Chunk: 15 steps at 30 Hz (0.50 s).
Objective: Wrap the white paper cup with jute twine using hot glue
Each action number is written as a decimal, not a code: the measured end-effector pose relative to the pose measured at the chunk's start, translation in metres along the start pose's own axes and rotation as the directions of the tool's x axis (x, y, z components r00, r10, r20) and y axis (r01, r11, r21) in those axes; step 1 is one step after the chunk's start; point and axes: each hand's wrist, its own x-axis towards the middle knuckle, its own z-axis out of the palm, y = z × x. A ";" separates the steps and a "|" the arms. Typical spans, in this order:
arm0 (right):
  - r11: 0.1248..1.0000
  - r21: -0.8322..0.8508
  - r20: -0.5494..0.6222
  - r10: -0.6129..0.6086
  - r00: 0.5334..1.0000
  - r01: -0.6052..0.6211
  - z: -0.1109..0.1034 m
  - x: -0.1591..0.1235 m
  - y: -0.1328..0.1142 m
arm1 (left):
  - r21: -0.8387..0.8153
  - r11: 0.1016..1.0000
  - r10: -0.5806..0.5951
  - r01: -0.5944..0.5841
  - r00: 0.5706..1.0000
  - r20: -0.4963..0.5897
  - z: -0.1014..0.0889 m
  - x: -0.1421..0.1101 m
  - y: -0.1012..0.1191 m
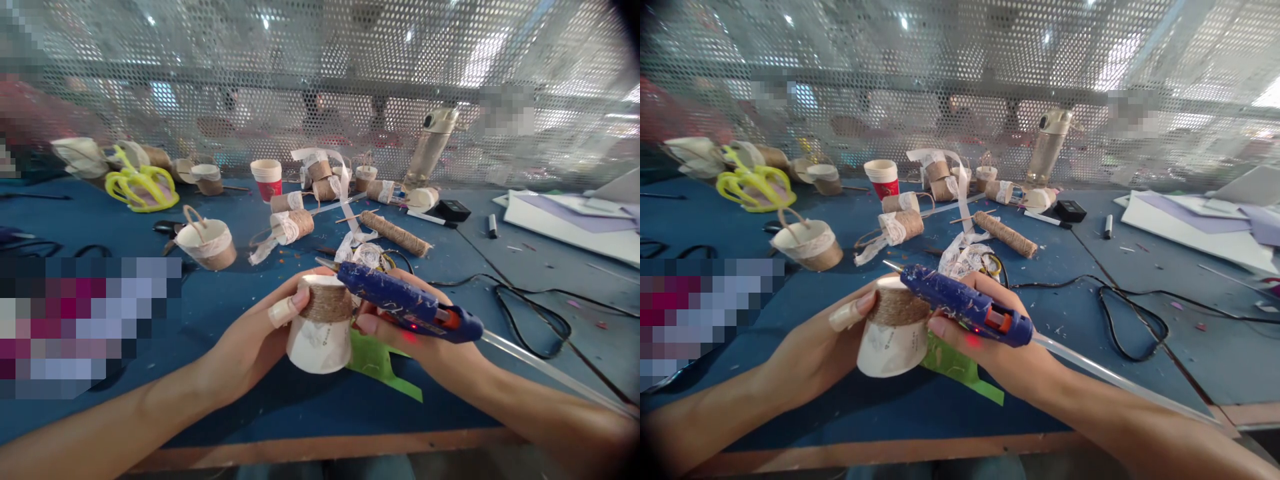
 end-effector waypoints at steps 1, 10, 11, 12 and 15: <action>1.000 -0.005 -0.008 -0.008 1.000 0.008 0.000 0.000 0.000 | -0.004 1.000 0.000 0.000 1.000 -0.005 0.000 0.000 0.000; 1.000 -0.010 -0.003 0.005 1.000 -0.005 0.000 -0.002 0.000 | -0.019 1.000 -0.002 0.003 0.999 0.035 0.005 0.001 -0.001; 1.000 -0.014 -0.002 0.013 1.000 -0.013 0.000 -0.002 0.000 | -0.024 1.000 -0.004 0.005 0.999 0.050 0.004 0.001 -0.002; 1.000 -0.016 0.001 0.019 1.000 -0.019 -0.001 -0.002 0.000 | -0.027 1.000 -0.006 0.008 0.998 0.063 0.003 0.001 -0.002; 1.000 -0.018 0.001 0.012 1.000 -0.012 -0.001 -0.003 0.000 | -0.027 0.999 -0.019 0.021 0.997 0.075 0.003 0.001 -0.002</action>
